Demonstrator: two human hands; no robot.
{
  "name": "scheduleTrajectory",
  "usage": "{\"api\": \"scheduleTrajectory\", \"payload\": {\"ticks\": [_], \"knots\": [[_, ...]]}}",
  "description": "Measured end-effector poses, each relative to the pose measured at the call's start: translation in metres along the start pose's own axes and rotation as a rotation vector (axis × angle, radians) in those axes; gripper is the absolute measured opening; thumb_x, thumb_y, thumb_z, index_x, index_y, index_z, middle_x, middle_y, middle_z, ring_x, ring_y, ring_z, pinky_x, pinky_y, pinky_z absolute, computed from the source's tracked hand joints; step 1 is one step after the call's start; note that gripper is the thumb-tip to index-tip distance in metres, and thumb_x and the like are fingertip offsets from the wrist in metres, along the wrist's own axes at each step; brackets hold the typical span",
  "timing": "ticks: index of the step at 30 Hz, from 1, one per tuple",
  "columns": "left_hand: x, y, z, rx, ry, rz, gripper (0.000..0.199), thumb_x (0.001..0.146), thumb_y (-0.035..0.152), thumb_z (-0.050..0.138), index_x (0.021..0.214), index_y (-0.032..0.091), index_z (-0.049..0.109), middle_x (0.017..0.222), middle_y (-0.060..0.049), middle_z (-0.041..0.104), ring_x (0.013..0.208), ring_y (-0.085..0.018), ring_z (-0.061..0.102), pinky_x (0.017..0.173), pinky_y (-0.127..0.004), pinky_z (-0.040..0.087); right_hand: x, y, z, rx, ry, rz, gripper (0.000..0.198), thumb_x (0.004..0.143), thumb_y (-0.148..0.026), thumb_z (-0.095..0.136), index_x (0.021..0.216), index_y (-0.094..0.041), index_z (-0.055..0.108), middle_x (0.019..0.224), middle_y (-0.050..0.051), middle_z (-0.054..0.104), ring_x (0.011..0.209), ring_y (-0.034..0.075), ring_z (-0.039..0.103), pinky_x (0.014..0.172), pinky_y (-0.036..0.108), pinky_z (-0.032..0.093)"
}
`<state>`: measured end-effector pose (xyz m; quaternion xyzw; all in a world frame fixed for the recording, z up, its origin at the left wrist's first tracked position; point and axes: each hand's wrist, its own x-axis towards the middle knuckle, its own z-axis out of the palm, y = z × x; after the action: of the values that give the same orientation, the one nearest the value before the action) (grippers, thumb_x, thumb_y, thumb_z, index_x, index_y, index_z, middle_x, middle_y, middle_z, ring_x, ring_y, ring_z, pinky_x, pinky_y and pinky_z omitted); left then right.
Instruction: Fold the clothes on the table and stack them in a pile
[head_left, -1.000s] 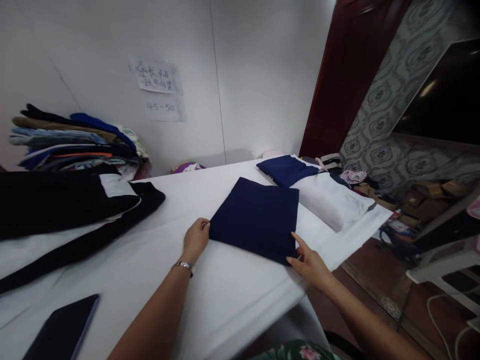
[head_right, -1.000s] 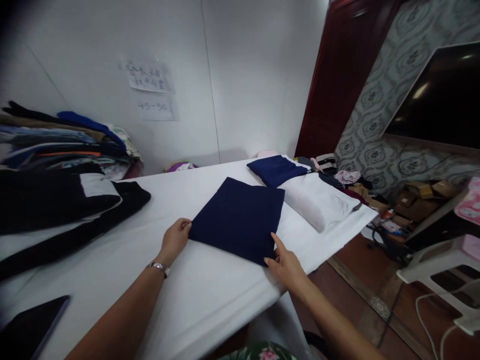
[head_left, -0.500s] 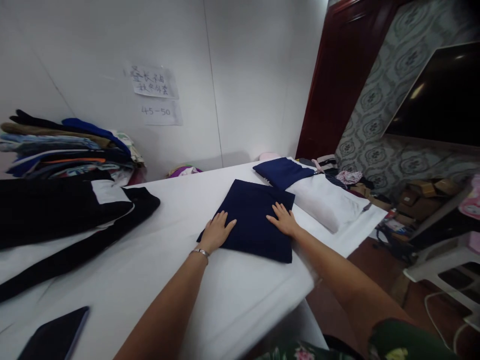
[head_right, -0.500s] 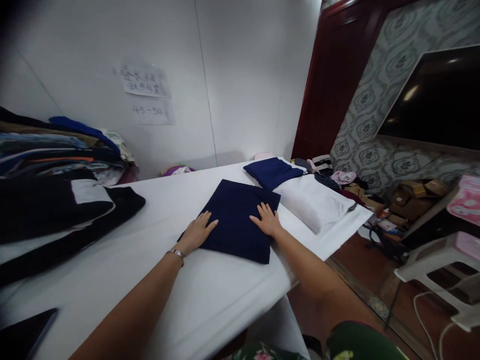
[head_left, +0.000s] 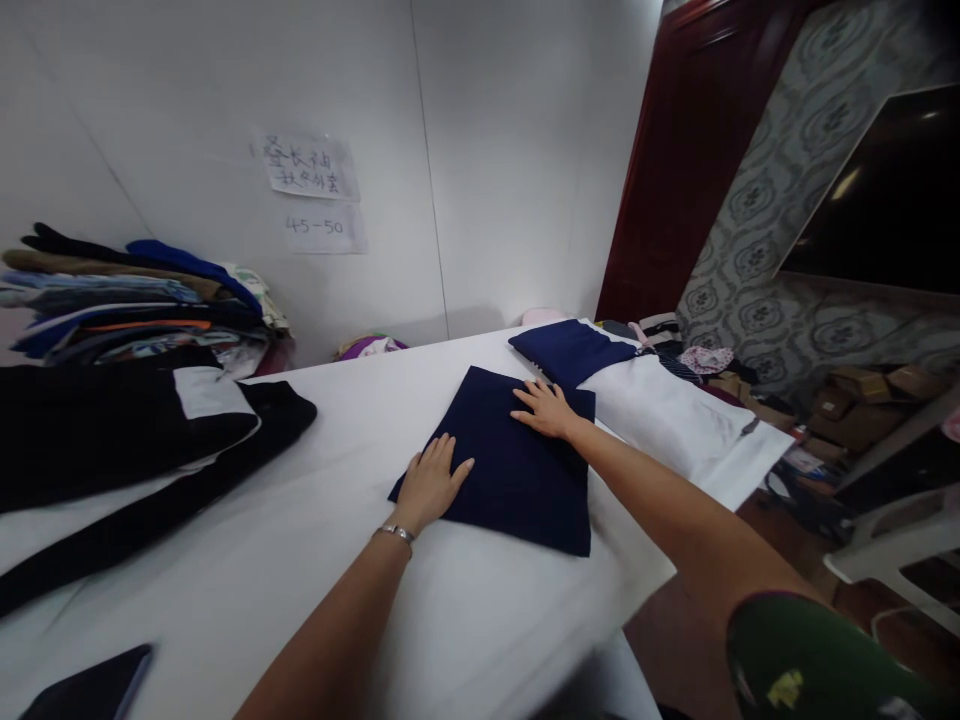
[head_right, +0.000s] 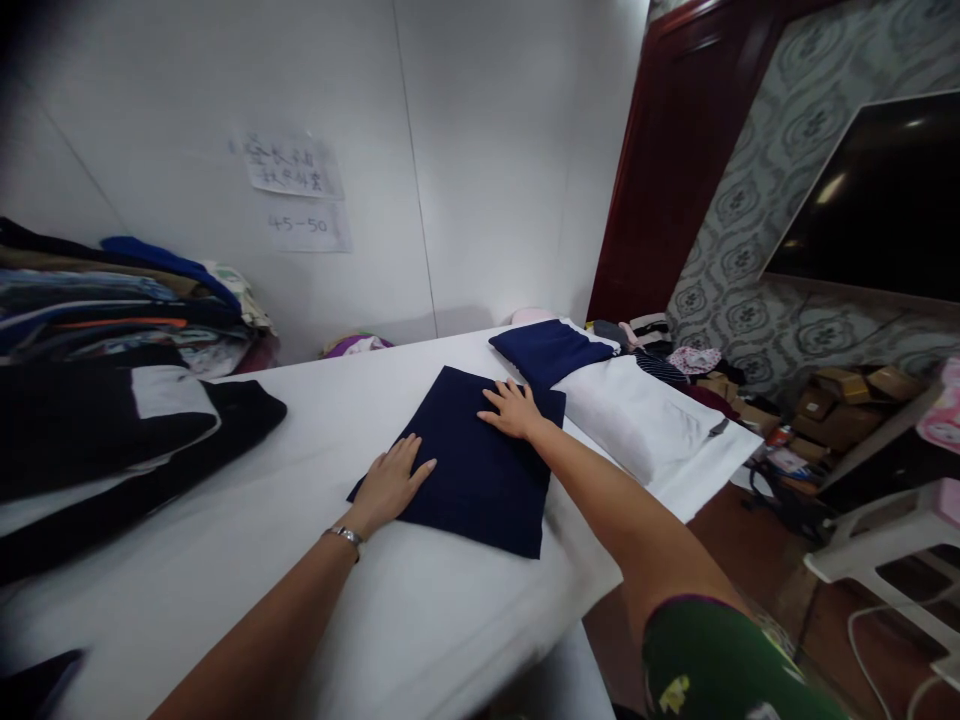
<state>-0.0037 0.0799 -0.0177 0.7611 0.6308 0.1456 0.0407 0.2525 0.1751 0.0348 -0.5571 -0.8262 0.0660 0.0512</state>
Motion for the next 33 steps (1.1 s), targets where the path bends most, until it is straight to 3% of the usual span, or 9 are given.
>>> {"api": "scheduleTrajectory", "payload": {"ticks": [4, 7, 15, 18, 21, 24, 29, 33], "knots": [[-0.002, -0.002, 0.001, -0.007, 0.016, -0.001, 0.060, 0.093, 0.051, 0.036, 0.140, 0.015, 0.044, 0.149, -0.014, 0.040, 0.138, -0.028, 0.036, 0.112, -0.047, 0.028, 0.039, 0.015, 0.007, 0.097, -0.147, 0.066, 0.077, 0.088, -0.071, 0.031, 0.150, -0.025, 0.028, 0.155, 0.009, 0.030, 0.141, 0.030, 0.027, 0.112, 0.045, 0.021], [-0.002, -0.003, 0.003, -0.007, 0.022, -0.009, 0.060, 0.093, 0.051, 0.036, 0.140, 0.015, 0.045, 0.148, -0.013, 0.041, 0.138, -0.027, 0.037, 0.113, -0.046, 0.028, 0.051, 0.024, 0.014, 0.106, -0.149, 0.096, 0.083, 0.085, -0.076, 0.027, 0.149, -0.024, 0.031, 0.150, 0.011, 0.039, 0.135, 0.031, 0.037, 0.108, 0.043, 0.029], [-0.003, -0.005, 0.002, 0.049, 0.000, 0.016, 0.055, 0.093, 0.046, 0.035, 0.138, 0.018, 0.048, 0.149, -0.012, 0.040, 0.139, -0.026, 0.036, 0.112, -0.046, 0.029, 0.051, 0.021, 0.009, 0.101, -0.158, 0.135, 0.076, 0.090, -0.071, 0.019, 0.149, -0.026, 0.031, 0.152, 0.010, 0.036, 0.138, 0.031, 0.033, 0.110, 0.049, 0.024], [-0.003, -0.006, 0.000, 0.060, 0.003, 0.056, 0.051, 0.094, 0.044, 0.035, 0.135, 0.020, 0.052, 0.147, -0.012, 0.043, 0.138, -0.027, 0.037, 0.111, -0.047, 0.031, 0.055, 0.006, -0.001, 0.077, -0.138, 0.134, 0.076, 0.089, -0.071, 0.022, 0.149, -0.024, 0.031, 0.156, 0.012, 0.027, 0.143, 0.032, 0.020, 0.112, 0.056, 0.012], [-0.003, -0.004, -0.002, 0.079, -0.003, 0.036, 0.052, 0.094, 0.044, 0.035, 0.136, 0.019, 0.050, 0.147, -0.012, 0.042, 0.137, -0.026, 0.038, 0.111, -0.047, 0.031, 0.068, -0.018, -0.006, 0.109, -0.104, -0.007, 0.076, 0.089, -0.071, 0.022, 0.151, -0.027, 0.024, 0.160, 0.007, 0.013, 0.147, 0.028, 0.005, 0.114, 0.056, 0.003], [-0.002, -0.003, -0.002, 0.097, -0.015, -0.007, 0.057, 0.093, 0.044, 0.036, 0.140, 0.014, 0.045, 0.149, -0.013, 0.040, 0.138, -0.026, 0.036, 0.112, -0.046, 0.030, 0.087, -0.039, -0.001, 0.165, -0.150, -0.145, 0.075, 0.089, -0.070, 0.023, 0.151, -0.028, 0.025, 0.160, 0.006, 0.013, 0.147, 0.027, 0.004, 0.114, 0.056, 0.004], [-0.002, -0.007, 0.005, 0.083, 0.005, -0.005, 0.059, 0.094, 0.046, 0.033, 0.141, 0.013, 0.044, 0.147, -0.012, 0.042, 0.137, -0.025, 0.039, 0.112, -0.047, 0.032, 0.108, -0.044, 0.023, 0.166, -0.241, -0.115, 0.073, 0.089, -0.067, 0.030, 0.150, -0.026, 0.028, 0.159, 0.008, 0.019, 0.145, 0.029, 0.014, 0.111, 0.059, 0.016], [-0.002, -0.007, 0.005, 0.100, 0.022, 0.000, 0.060, 0.094, 0.046, 0.033, 0.141, 0.010, 0.043, 0.147, -0.013, 0.042, 0.137, -0.025, 0.038, 0.112, -0.047, 0.032, 0.113, -0.041, 0.031, 0.179, -0.247, -0.093, 0.073, 0.089, -0.068, 0.030, 0.150, -0.029, 0.026, 0.159, 0.005, 0.019, 0.146, 0.028, 0.014, 0.112, 0.059, 0.015]]}}
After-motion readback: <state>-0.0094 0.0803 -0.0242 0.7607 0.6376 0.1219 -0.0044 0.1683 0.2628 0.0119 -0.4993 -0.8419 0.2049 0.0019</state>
